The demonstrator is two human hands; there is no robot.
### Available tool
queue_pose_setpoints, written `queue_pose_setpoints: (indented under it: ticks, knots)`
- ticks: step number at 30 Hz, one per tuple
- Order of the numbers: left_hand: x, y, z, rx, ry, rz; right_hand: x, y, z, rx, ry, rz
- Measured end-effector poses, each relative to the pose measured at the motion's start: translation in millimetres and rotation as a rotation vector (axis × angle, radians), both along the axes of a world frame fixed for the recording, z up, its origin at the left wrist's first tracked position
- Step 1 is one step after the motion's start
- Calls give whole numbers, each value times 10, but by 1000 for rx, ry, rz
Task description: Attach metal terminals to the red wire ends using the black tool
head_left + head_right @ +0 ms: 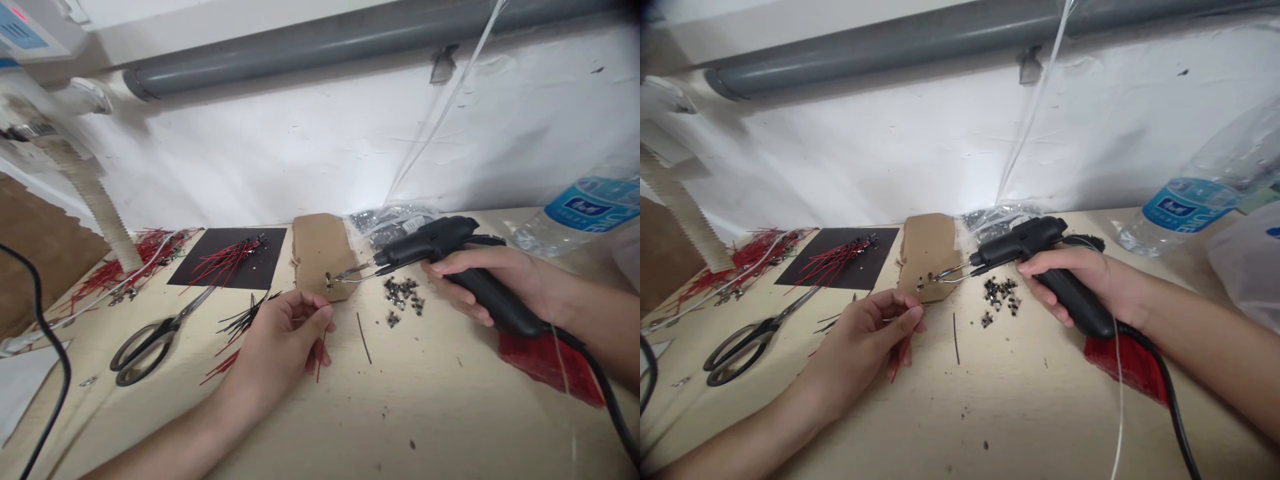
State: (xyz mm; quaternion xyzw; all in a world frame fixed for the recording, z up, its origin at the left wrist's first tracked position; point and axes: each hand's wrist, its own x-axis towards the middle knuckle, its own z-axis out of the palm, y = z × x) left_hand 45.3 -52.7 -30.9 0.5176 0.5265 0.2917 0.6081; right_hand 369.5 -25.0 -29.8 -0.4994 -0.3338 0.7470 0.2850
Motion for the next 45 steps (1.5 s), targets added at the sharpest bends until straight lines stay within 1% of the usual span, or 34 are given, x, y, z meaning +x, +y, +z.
queue_pose_setpoints:
  ticks: [4, 10, 16, 19, 21, 25, 31, 34, 39, 41, 45]
  knots:
    - [19, -3, 7, -76, 34, 2, 6, 14, -7, 8, -8, 4]
    - [16, -7, -23, -52, 99, 21, 3, -14, 6, 16, -2, -9]
    - [35, -11, 23, -45, 137, -6, -21, -2, 11, 25, -25, -8]
    - [32, -31, 3, -34, 187, -16, -11, -5, 11, 36, -24, 5]
    - [18, -51, -26, 16, 231, -28, 1, -13, 13, 34, -16, 5]
    - [-16, -75, -75, 210, 307, -75, 12, -19, 19, 19, -24, 14]
    - [-40, -76, -73, 321, 345, -144, 15, 1, -3, 26, -26, 33]
    - [-58, -85, -30, 427, 429, -132, 21, 3, -14, 28, -25, 30]
    - [-97, -71, 50, 645, 667, -58, 36, 6, -29, 41, 6, 38]
    - [-103, -52, 55, 670, 737, -63, 41, 8, -31, 45, 8, 43]
    - [-81, -20, 7, 569, 780, -115, 33, 4, -16, 51, -9, 56]
